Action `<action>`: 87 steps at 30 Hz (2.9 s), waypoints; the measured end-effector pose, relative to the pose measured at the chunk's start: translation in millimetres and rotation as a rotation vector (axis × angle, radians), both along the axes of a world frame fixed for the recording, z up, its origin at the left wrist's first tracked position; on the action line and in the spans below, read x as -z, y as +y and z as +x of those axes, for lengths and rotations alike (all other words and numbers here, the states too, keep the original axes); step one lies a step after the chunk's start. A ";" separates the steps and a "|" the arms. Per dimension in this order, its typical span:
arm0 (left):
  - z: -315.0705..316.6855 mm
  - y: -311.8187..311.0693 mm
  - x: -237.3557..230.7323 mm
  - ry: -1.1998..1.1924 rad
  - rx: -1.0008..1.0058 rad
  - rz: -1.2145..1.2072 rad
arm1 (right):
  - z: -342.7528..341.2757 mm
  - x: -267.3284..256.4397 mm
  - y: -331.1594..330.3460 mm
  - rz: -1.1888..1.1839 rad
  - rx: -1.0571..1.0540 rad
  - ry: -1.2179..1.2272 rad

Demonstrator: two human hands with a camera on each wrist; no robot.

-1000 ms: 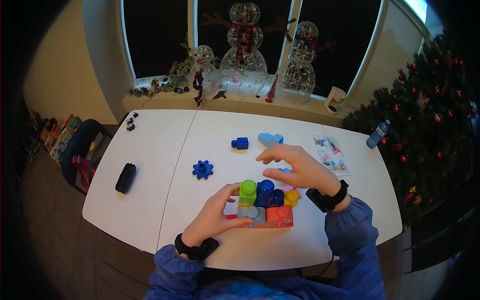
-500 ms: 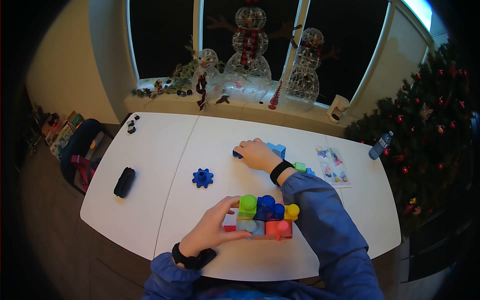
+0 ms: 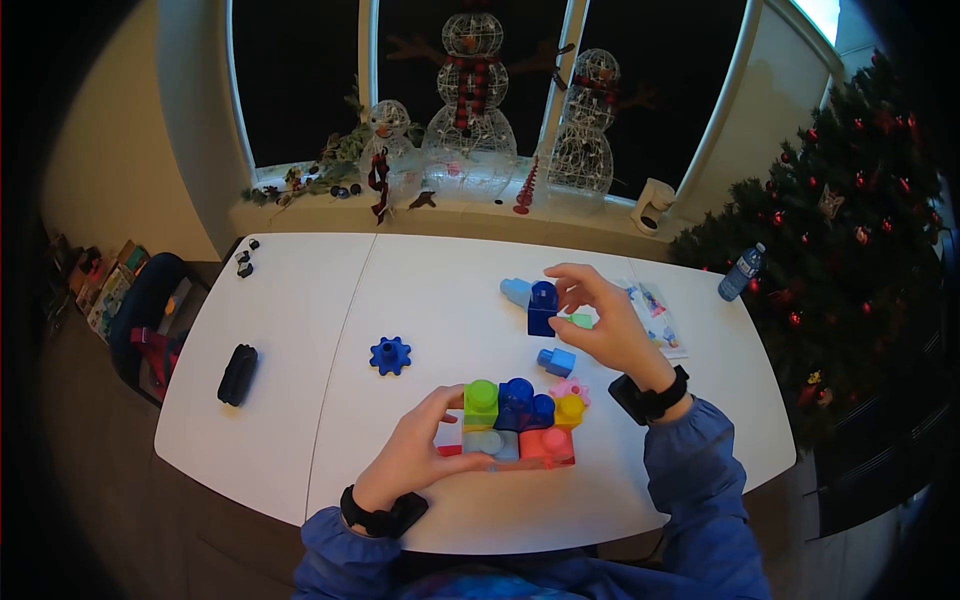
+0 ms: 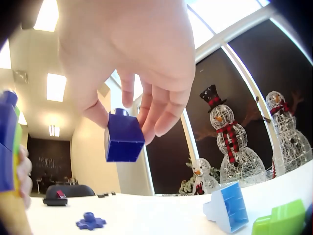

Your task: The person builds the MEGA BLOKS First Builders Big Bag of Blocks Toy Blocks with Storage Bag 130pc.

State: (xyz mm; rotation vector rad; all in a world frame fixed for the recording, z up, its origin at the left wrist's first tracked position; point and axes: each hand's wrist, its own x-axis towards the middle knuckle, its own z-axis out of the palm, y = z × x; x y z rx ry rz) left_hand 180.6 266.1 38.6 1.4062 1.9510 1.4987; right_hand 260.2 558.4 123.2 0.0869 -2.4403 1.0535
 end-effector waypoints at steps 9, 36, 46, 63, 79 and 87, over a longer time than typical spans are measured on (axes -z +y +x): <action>0.2 1.4 4.5 -0.013 -0.021 0.018 | 71.3 18.5 -41.2 -0.016 -0.142 0.076; 0.5 1.2 2.4 -0.039 -0.012 0.012 | -8.6 123.1 101.1 0.690 0.279 -0.317; -0.6 2.6 3.8 -0.041 -0.008 0.019 | 34.1 50.2 26.7 -0.210 0.200 -0.001; -1.0 1.3 2.9 -0.044 -0.004 0.011 | 96.9 51.1 -43.0 -0.011 -0.013 0.181; 0.2 1.5 6.0 -0.060 -0.012 0.023 | 79.6 60.4 -9.8 -0.343 0.038 0.014; -0.1 1.9 6.0 -0.066 -0.004 0.025 | 28.7 107.7 37.9 0.362 0.275 -0.326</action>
